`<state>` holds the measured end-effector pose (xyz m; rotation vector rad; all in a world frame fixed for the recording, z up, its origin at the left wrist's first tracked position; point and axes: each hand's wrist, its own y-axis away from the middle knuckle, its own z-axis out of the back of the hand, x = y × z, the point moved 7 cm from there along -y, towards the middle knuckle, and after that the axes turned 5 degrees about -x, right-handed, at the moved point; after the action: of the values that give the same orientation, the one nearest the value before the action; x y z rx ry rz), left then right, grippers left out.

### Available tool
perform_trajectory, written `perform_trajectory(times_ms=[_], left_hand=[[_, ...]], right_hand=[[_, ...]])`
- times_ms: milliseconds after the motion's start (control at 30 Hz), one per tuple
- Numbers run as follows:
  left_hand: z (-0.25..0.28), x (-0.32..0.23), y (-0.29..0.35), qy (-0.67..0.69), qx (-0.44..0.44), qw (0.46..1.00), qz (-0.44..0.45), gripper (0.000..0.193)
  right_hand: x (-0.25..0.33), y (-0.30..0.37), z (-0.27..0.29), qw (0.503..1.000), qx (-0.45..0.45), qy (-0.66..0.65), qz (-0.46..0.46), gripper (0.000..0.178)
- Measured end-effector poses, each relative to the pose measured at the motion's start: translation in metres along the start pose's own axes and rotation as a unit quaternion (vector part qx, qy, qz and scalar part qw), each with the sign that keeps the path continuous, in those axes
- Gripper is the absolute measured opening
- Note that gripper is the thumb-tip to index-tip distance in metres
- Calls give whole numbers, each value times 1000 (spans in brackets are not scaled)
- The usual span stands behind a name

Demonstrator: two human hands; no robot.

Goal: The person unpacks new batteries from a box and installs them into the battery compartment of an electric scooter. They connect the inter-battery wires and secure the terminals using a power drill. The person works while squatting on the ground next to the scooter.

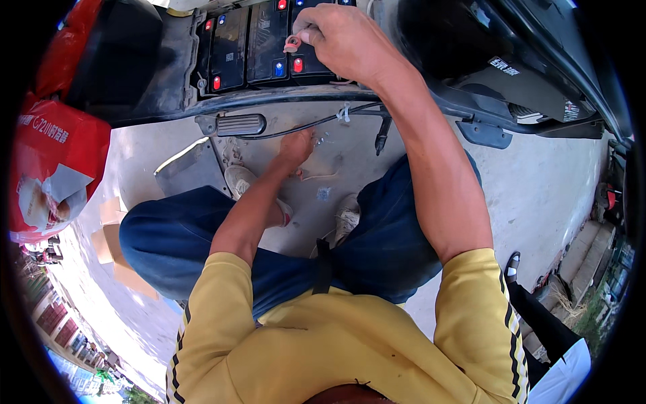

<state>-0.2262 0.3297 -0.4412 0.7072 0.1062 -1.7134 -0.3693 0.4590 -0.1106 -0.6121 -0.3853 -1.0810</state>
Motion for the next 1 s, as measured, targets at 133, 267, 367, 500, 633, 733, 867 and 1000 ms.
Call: perform_trajectory(times_ms=[133,267,367,500,633,733,867,1000], left_hand=[[-32,-20,-31,-61,-15,998,-18,28],[-48,-25,-40,-97,-37,995,-16,30],[-41,-35,-34,-82,-20,995,-49,29],[0,-73,12,-27,58,982,-179,26],[83,-128,70,-47,158,938,-304,25],[184,-156,97,-60,137,934,-325,24],[351,-159,114,111,-92,948,-283,19],[412,-129,103,428,-190,873,-133,18]], right_hand=[[15,7,14,998,-57,-12,25,19],[19,5,18,999,-38,-6,9,20],[14,1,17,999,-15,-26,-12,20],[23,-4,21,999,-1,-45,-14,19],[43,-11,26,998,10,-56,-7,18],[56,-12,27,998,-6,-59,23,18],[92,-10,35,998,9,-59,20,16],[115,2,41,998,42,-36,22,17]])
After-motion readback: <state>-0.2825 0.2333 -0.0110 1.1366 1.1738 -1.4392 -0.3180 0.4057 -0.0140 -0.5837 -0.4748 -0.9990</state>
